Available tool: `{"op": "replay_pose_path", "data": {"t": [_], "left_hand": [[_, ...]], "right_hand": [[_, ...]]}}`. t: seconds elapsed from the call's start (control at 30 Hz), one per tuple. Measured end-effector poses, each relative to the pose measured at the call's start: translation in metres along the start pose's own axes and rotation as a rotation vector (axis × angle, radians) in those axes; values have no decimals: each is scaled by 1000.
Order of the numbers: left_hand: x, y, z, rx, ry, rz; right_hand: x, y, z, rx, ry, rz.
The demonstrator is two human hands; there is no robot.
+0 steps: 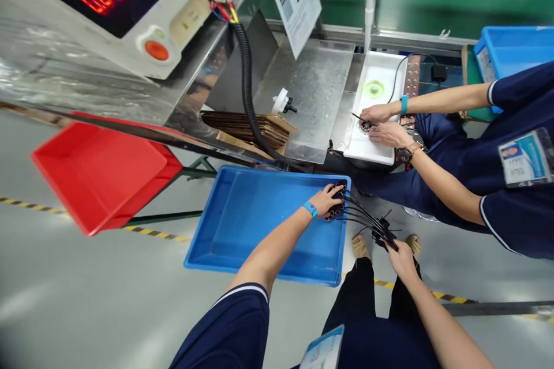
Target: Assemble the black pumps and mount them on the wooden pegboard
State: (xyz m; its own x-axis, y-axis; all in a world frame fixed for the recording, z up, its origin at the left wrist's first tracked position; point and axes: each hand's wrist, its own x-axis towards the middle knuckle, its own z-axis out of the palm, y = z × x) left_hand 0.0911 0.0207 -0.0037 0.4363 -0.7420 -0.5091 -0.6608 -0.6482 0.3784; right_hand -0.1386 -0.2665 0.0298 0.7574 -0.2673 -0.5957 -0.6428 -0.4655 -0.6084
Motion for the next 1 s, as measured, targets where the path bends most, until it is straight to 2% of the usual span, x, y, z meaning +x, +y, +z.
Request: {"op": "replay_pose_path", "data": {"t": [0.13, 0.4, 0.5, 0.63, 0.83, 1.0], "left_hand": [[3, 4, 5, -37, -45, -65], [-5, 25, 16, -60, -56, -202], [-13, 28, 21, -73, -45, -237], [-37, 32, 31, -97, -46, -275], [-70, 42, 46, -136, -72, -256], [-86, 50, 58, -167, -61, -149]], "right_hand": [[-3, -5, 0, -7, -4, 11], [-10, -21, -4, 6, -14, 19], [-14, -29, -5, 8, -41, 6], [-18, -36, -4, 21, -87, -35], [-17, -37, -3, 18, -111, -60], [-18, -36, -6, 9, -119, -60]]}}
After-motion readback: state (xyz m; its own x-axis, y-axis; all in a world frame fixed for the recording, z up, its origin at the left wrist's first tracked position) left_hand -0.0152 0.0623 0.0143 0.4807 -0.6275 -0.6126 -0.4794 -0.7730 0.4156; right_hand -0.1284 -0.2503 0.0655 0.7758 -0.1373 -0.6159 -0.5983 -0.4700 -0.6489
